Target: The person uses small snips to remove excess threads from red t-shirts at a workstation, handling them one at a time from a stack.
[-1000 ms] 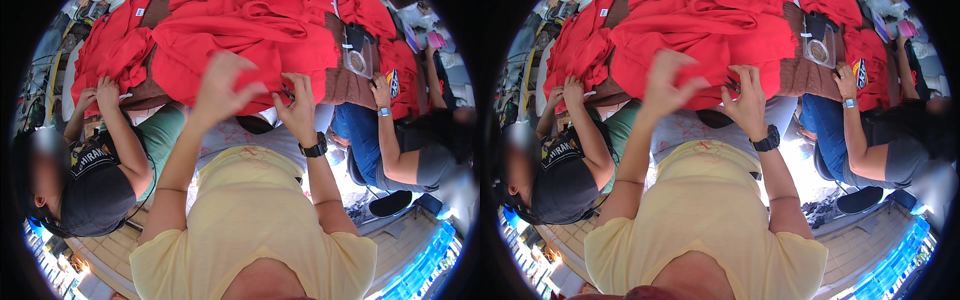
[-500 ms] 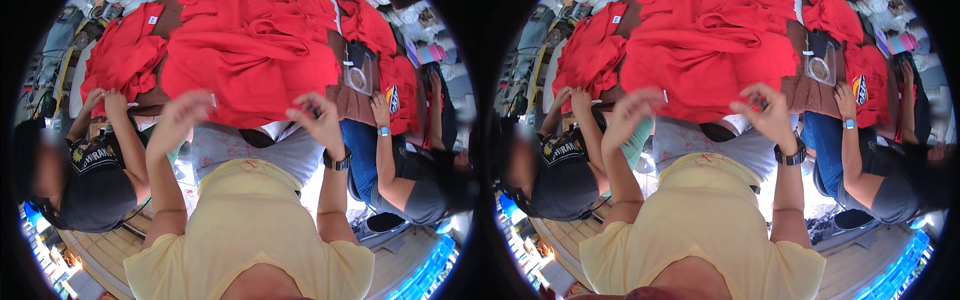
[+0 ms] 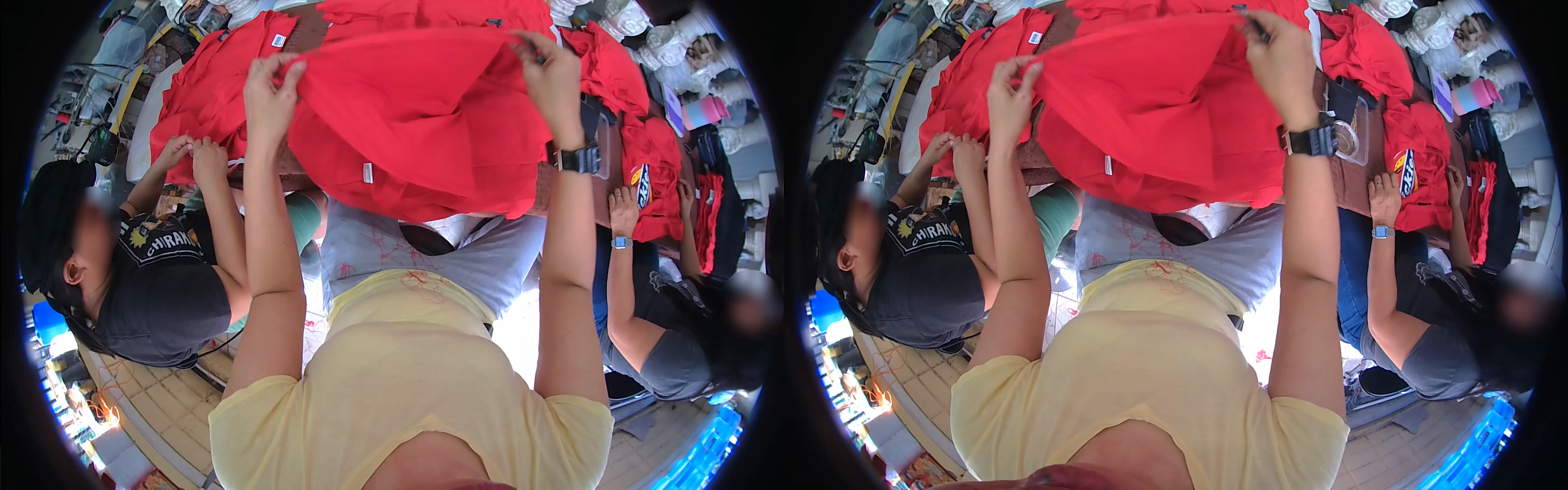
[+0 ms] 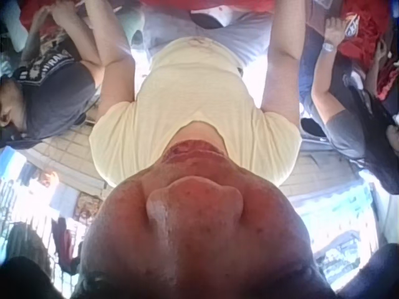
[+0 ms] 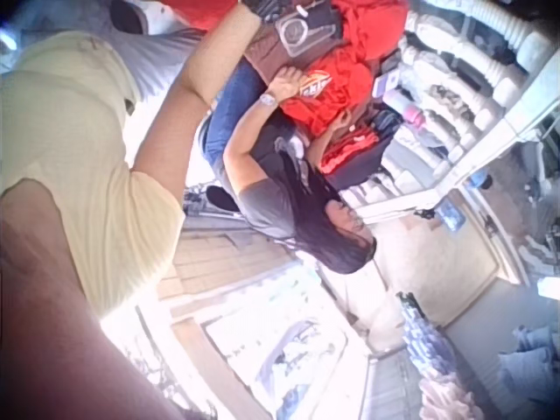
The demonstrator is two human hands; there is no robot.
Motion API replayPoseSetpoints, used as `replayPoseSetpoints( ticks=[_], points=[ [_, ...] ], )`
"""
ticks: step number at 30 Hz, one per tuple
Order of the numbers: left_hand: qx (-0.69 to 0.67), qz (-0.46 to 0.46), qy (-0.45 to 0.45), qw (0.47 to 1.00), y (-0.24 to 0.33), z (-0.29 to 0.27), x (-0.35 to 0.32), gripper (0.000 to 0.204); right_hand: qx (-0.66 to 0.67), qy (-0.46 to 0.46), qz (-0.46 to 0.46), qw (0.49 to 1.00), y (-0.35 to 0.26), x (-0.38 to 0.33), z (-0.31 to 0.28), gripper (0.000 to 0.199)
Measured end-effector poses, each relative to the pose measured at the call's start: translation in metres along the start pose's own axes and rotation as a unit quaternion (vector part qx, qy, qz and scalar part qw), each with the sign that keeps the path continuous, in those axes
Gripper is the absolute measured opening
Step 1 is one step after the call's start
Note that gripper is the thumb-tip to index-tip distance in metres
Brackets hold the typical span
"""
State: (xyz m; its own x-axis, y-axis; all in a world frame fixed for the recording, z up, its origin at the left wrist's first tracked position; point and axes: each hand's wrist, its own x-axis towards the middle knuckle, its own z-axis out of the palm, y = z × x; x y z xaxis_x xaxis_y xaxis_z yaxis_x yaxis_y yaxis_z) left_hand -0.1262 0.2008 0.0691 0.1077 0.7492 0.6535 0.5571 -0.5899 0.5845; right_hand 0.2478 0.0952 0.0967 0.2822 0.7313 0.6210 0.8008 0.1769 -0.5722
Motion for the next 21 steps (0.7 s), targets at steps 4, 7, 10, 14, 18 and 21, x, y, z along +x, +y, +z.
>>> replayPoseSetpoints(
  ticks=[4,7,10,14,18,21],
  points=[
    [-0.098,0.013,0.038,0.994,0.048,-0.012,0.044,0.022,0.063,0.069,-0.071,0.993,0.003,0.041,-0.020,0.024],
    [-0.167,-0.003,0.016,0.986,0.060,-0.023,0.062,0.020,0.079,0.042,-0.075,0.993,-0.020,0.050,-0.037,0.019],
    [-0.278,-0.024,-0.020,0.960,0.099,-0.026,0.059,0.015,0.047,0.122,-0.070,0.989,-0.008,0.054,-0.044,0.021],
    [-0.371,-0.030,-0.136,0.918,0.180,-0.041,-0.002,0.018,0.035,0.138,0.035,0.989,0.029,0.029,-0.040,0.031],
    [-0.418,-0.080,-0.235,0.874,0.195,-0.036,-0.030,0.017,0.149,0.123,0.106,0.975,0.059,-0.013,-0.040,0.029],
    [-0.387,0.011,-0.423,0.819,0.197,-0.036,-0.061,0.017,0.221,0.095,0.161,0.957,0.072,-0.038,-0.046,0.022]
  ],
)
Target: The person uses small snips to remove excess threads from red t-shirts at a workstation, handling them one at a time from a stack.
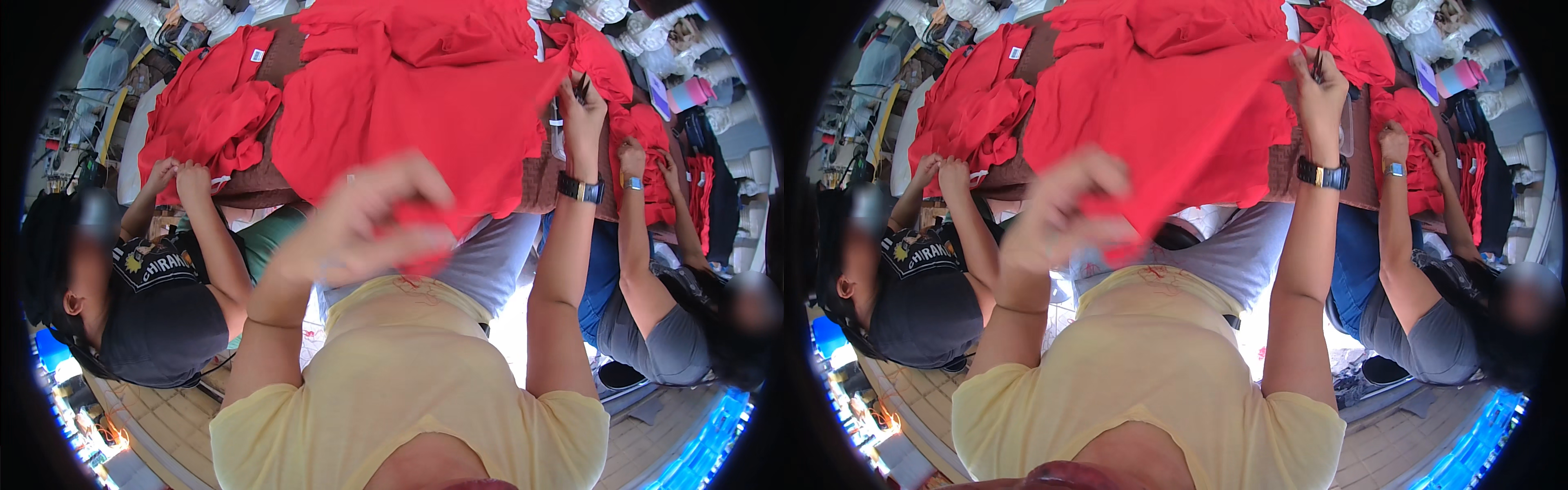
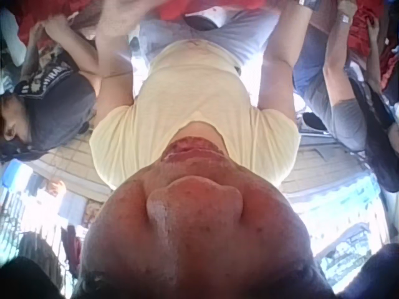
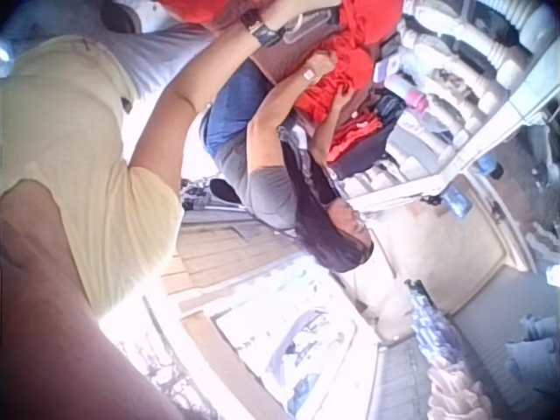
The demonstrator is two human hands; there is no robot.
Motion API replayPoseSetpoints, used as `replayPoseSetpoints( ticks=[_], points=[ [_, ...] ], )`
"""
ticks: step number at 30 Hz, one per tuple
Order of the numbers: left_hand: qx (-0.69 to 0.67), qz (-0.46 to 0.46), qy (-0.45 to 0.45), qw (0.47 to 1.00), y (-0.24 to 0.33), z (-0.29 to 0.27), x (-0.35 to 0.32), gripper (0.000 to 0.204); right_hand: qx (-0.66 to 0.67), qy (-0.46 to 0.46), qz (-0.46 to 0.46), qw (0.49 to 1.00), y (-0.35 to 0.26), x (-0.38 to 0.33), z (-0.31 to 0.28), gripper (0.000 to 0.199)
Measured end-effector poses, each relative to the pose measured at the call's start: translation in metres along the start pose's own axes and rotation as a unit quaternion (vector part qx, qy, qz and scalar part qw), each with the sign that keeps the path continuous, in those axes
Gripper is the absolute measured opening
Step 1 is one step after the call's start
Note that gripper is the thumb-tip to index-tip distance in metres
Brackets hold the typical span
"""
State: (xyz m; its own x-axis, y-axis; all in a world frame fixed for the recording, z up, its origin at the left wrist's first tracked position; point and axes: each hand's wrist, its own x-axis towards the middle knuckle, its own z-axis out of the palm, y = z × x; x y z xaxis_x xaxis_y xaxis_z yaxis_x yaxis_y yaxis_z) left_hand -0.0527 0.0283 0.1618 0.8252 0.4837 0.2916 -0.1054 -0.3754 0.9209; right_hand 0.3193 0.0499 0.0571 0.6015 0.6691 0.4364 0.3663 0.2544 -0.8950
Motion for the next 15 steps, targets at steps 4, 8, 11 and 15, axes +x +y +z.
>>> replayPoseSetpoints(
  ticks=[4,8,11,15],
  points=[
    [-0.037,0.000,-0.098,0.995,-0.025,0.042,0.005,0.018,0.050,-0.010,0.040,0.998,0.000,-0.015,-0.006,0.022],
    [0.064,-0.070,-0.158,0.983,-0.011,0.011,0.005,0.017,0.045,0.006,-0.031,0.998,-0.010,-0.017,-0.003,0.020],
    [0.018,0.115,-0.070,0.991,-0.010,-0.051,0.002,0.026,-0.017,-0.005,-0.128,0.992,-0.061,0.000,0.012,0.017],
    [0.341,-0.065,0.360,0.866,-0.103,-0.150,0.052,0.034,-0.004,0.003,-0.291,0.957,-0.116,0.049,0.043,0.019]
  ],
)
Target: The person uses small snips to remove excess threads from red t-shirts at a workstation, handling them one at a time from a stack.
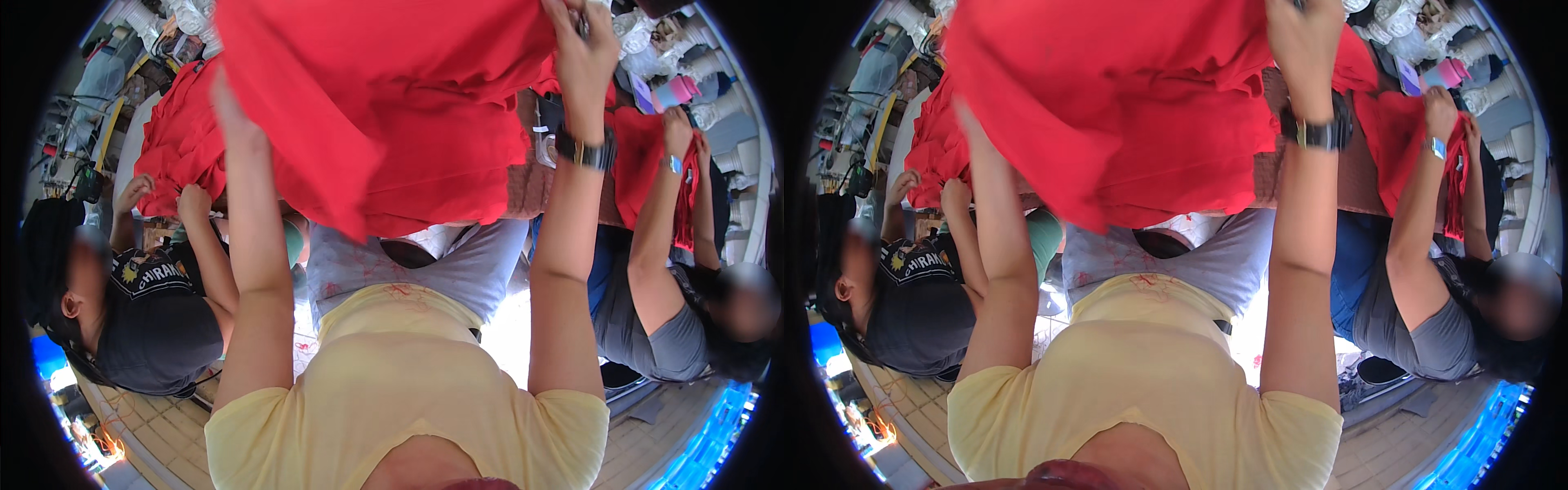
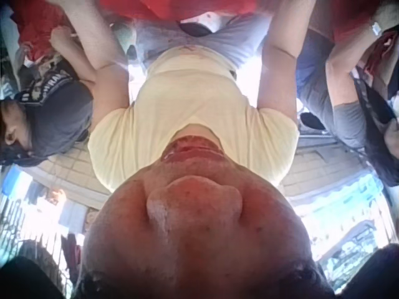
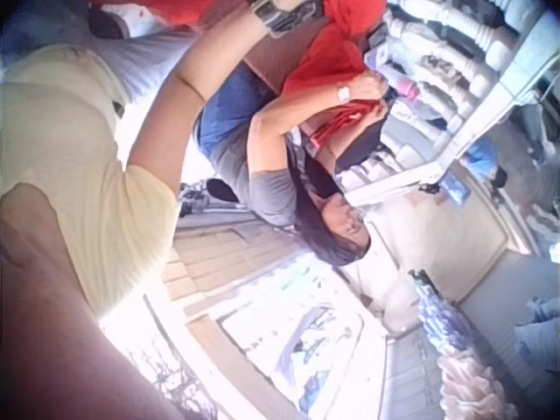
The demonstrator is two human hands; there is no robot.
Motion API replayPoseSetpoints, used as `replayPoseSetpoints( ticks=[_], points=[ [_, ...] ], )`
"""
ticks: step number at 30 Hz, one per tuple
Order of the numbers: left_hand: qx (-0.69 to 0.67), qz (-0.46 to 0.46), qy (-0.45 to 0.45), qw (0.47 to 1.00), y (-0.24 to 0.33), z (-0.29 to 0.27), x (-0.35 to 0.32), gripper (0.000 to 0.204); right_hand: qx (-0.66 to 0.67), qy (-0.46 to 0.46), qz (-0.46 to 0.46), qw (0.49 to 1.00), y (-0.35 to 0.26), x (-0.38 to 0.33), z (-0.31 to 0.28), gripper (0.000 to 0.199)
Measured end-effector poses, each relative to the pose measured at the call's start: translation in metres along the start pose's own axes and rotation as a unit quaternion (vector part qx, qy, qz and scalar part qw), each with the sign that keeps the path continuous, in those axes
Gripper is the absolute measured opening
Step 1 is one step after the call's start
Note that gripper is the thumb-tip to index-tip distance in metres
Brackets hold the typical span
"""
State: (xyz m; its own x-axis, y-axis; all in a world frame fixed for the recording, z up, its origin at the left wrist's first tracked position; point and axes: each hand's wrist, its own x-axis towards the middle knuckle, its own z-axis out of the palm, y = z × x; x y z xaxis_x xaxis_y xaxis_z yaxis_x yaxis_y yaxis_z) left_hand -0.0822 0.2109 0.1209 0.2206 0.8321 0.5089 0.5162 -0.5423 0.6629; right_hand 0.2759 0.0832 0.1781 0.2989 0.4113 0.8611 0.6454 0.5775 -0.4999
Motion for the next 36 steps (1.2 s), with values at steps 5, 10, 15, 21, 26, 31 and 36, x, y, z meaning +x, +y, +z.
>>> replayPoseSetpoints(
  ticks=[5,10,15,21,26,31,36],
  points=[
    [-0.133,-0.147,-0.097,0.975,-0.038,0.052,0.001,0.045,0.137,-0.008,0.077,0.988,-0.003,0.062,-0.002,0.023],
    [-0.347,-0.225,-0.022,0.910,-0.025,0.005,-0.004,0.057,0.213,-0.024,0.169,0.962,0.016,0.096,0.001,0.027],
    [-0.696,-0.237,-0.143,0.662,0.009,0.005,-0.024,0.068,0.241,0.005,0.239,0.941,0.033,0.119,-0.040,0.032],
    [-0.582,-0.304,-0.171,0.735,-0.036,0.090,-0.059,0.075,0.478,-0.060,0.321,0.815,0.159,0.132,-0.091,0.038],
    [0.024,-0.205,-0.111,0.972,-0.016,0.109,-0.081,0.078,0.324,-0.047,0.314,0.891,0.036,0.090,-0.004,0.033],
    [-0.235,-0.255,-0.064,0.936,-0.018,0.078,-0.052,0.066,0.233,-0.018,0.255,0.938,0.014,0.113,-0.034,0.023],
    [-0.581,-0.177,0.124,0.784,0.015,-0.057,0.027,0.039,0.142,-0.017,0.239,0.960,0.017,0.140,-0.086,0.017]
  ],
)
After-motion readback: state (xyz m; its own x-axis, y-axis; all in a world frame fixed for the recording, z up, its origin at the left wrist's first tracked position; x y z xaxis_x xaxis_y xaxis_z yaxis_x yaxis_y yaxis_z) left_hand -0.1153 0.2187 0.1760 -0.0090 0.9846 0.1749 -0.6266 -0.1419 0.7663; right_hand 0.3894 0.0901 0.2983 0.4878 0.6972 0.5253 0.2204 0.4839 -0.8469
